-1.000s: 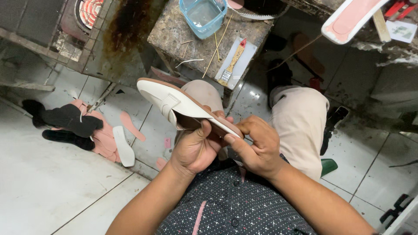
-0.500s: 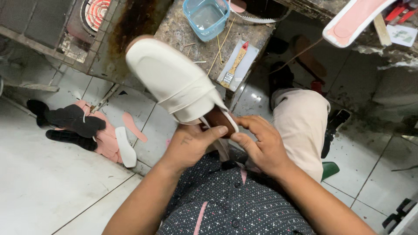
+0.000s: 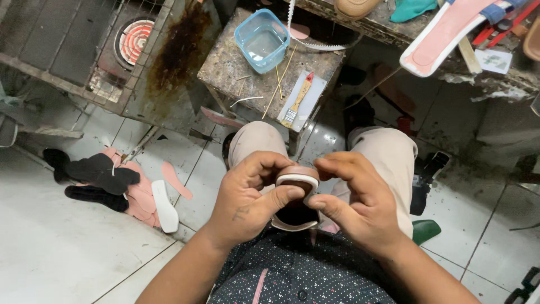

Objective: The person heats a white mule shoe over a small burner, then presses and aligns the brown sole onto the shoe by hand, working it around the edge while seated. They turn the shoe over repeatedly to check the fit, trim at the edge, and finally place the finished shoe on a rack with other completed pairs.

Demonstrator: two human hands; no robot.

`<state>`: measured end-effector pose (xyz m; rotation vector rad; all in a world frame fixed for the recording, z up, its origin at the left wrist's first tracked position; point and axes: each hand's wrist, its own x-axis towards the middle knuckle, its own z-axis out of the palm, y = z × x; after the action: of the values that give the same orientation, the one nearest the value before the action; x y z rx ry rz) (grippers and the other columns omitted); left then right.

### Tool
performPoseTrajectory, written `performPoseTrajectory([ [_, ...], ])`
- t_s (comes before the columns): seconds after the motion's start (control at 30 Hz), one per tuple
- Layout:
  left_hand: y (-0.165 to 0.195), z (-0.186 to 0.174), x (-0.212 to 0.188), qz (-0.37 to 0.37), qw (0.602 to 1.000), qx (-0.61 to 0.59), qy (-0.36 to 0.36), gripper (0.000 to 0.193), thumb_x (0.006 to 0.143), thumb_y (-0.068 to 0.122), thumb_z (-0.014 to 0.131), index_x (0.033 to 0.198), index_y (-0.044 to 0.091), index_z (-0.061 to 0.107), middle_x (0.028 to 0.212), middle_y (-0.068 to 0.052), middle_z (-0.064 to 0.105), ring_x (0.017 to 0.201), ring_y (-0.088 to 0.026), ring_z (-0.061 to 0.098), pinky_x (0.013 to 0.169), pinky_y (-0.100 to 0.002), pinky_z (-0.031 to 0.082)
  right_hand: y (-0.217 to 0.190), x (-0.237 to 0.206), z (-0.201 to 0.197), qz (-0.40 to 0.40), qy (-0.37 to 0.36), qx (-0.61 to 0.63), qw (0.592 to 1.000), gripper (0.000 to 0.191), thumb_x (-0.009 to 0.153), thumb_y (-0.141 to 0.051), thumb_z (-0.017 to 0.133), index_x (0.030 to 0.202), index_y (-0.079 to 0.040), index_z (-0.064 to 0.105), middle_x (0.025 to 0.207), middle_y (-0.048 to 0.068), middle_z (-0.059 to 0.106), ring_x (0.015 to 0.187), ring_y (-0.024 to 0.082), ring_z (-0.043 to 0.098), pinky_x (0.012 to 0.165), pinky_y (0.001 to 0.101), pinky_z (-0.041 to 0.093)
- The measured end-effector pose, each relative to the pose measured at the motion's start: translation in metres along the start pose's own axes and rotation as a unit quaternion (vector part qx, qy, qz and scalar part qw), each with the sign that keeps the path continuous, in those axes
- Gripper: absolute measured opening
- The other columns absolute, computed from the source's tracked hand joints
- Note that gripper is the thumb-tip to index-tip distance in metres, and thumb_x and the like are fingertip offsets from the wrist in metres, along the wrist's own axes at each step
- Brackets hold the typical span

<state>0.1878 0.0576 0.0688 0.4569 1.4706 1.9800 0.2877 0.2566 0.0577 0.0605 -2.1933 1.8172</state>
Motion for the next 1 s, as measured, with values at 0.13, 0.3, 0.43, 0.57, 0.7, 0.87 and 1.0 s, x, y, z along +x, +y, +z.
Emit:
performPoseTrajectory([
  [0.13,-0.005,0.002,0.000,0.114,0.981,0.159,-0.012,0.024,0.096,0.004,0.074,0.118,-0.002,0.066,0.119,-0.012,0.066,0.104,-0.016,0.064,0.091,-0.028,0.054,0.013,0.000,0.007,0.035,0.010,0.069,0.997,0.040,0.089,-0.009,0.080,0.124,0.005,0.065,0.123,0.014,0.060,0.111,0.019,0.060,0.098,0.0280,0.048],
  [0.3,-0.008,0.006,-0.001,0.071,0.993,0.092,-0.019,0.020,0.098,0.005,0.070,0.117,-0.002,0.066,0.114,-0.010,0.065,0.102,-0.014,0.064,0.091,-0.028,0.054,0.027,-0.007,0.006,0.038,-0.002,0.094,0.995,0.035,0.090,-0.009,0.080,0.120,0.003,0.067,0.116,0.012,0.063,0.104,0.017,0.063,0.091,0.0262,0.050],
  [0.43,-0.012,0.011,-0.006,0.086,0.985,0.150,-0.012,0.015,0.099,0.006,0.071,0.113,0.000,0.067,0.111,-0.008,0.068,0.099,-0.013,0.067,0.090,-0.027,0.057,0.029,-0.014,0.000,0.045,0.007,0.037,0.998,0.027,0.085,-0.007,0.082,0.109,0.002,0.072,0.101,0.010,0.071,0.083,0.012,0.063,0.069,0.0213,0.046],
  [0.57,-0.015,0.010,0.002,0.062,0.988,0.139,-0.036,0.025,0.099,0.014,0.074,0.120,0.001,0.068,0.117,-0.010,0.069,0.107,-0.015,0.067,0.097,-0.029,0.056,0.033,-0.014,-0.009,0.032,0.025,0.063,0.997,0.021,0.090,-0.006,0.078,0.108,0.003,0.071,0.102,0.010,0.069,0.086,0.014,0.062,0.075,0.0249,0.048],
  [0.7,-0.006,-0.011,0.019,-0.064,0.984,0.113,-0.123,0.057,0.084,0.016,0.080,0.135,0.003,0.058,0.131,-0.011,0.064,0.123,-0.018,0.060,0.107,-0.033,0.049,0.041,-0.005,-0.033,0.074,0.200,0.287,0.934,0.030,0.100,-0.017,0.075,0.119,0.003,0.063,0.107,0.014,0.068,0.086,0.014,0.059,0.080,0.0248,0.048],
  [0.87,-0.006,-0.012,0.004,-0.138,0.977,0.052,-0.152,0.061,0.087,0.005,0.069,0.146,0.004,0.053,0.140,-0.009,0.064,0.128,-0.016,0.058,0.110,-0.032,0.045,0.060,-0.005,-0.068,0.122,0.260,0.401,0.870,0.043,0.097,-0.036,0.073,0.124,-0.007,0.057,0.116,0.012,0.068,0.109,0.027,0.067,0.105,0.0480,0.053],
  [1.0,-0.019,-0.006,-0.005,-0.146,0.972,0.159,-0.090,0.055,0.085,-0.001,0.065,0.140,0.003,0.060,0.128,-0.009,0.074,0.115,-0.016,0.069,0.100,-0.030,0.052,0.082,-0.022,-0.070,0.118,0.202,0.449,0.862,0.045,0.092,-0.037,0.076,0.124,-0.011,0.059,0.118,0.008,0.066,0.114,0.025,0.065,0.114,0.0565,0.048],
])
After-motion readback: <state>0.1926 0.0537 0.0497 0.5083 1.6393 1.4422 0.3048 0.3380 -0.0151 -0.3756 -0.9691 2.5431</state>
